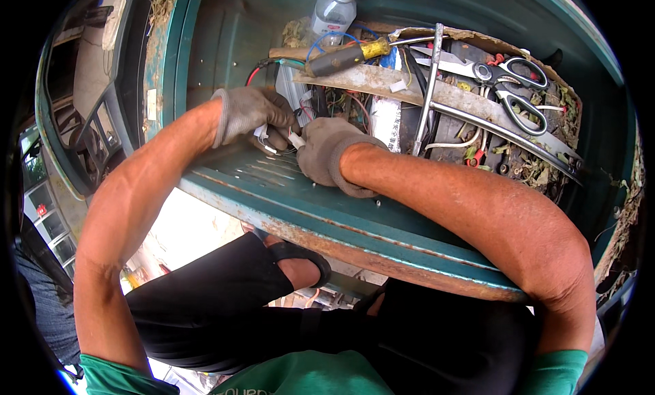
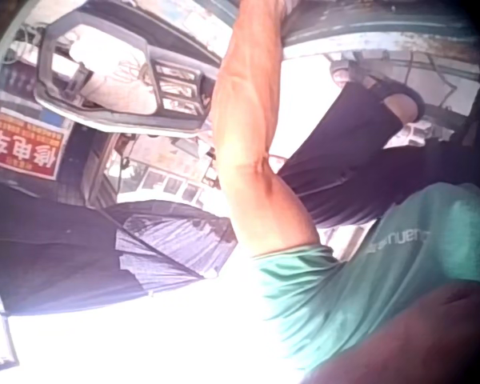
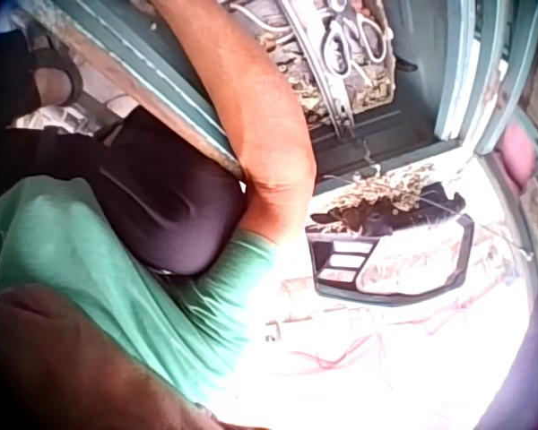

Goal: The person works on a complex wiring harness inside a green metal container, using gloved hands to manipulate various colored wires and connectors. They repeatedly connect and disconnect small white plastic plugs and a red fuse holder, organizing the bundle of wires within the confined space.

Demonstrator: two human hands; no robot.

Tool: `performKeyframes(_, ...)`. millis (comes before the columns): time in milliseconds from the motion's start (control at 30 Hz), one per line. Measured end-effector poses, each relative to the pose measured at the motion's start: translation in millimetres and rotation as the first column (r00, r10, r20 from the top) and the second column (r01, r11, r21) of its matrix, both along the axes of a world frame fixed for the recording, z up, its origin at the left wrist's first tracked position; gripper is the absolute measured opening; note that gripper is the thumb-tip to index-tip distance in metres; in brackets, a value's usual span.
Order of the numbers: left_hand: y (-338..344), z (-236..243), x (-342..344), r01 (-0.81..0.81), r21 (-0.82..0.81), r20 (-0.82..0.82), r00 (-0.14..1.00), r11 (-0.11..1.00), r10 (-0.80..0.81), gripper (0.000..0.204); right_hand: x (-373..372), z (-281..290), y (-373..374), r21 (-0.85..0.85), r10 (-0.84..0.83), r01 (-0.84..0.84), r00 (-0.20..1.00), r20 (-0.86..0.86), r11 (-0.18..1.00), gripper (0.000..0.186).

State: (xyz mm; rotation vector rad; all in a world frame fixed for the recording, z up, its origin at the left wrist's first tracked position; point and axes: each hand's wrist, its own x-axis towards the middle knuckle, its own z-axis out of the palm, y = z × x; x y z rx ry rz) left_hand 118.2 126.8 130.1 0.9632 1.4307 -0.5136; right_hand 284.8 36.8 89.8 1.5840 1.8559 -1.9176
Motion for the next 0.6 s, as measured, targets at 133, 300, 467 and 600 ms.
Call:
performKeyframes(133, -0.8, 2.7, 0.8, -0.047, 0.02, 0.001, 0.999, 0.999, 0.047, 0.021, -0.1, -6.1, 3.2, 0.045, 0.06, -0.061, 0.998, 0.022, 0.997, 0.041)
performKeyframes(300, -1.6, 3.8, -0.9, -0.048, 0.016, 0.001, 0.999, 0.999, 0.048, 0.023, 0.1, -2.9, 5.7, 0.005, 0.052, -0.052, 0.999, 0.016, 0.999, 0.043)
performKeyframes(467, -1.1, 9.1, 3.6, -0.041, 0.032, 0.024, 0.999, 0.999, 0.041, 0.024, -1.7, -12.2, -0.5, 0.071, -0.017, 0.017, 1.0, 0.0, 0.997, 0.038)
performKeyframes(600, 0.9, 6.4, -0.2, 0.022, 0.046, 0.082, 0.996, 0.999, -0.026, 0.026, -0.9, -15.5, 1.1, 0.065, -0.015, 0.015, 1.0, -0.012, 0.998, 0.037)
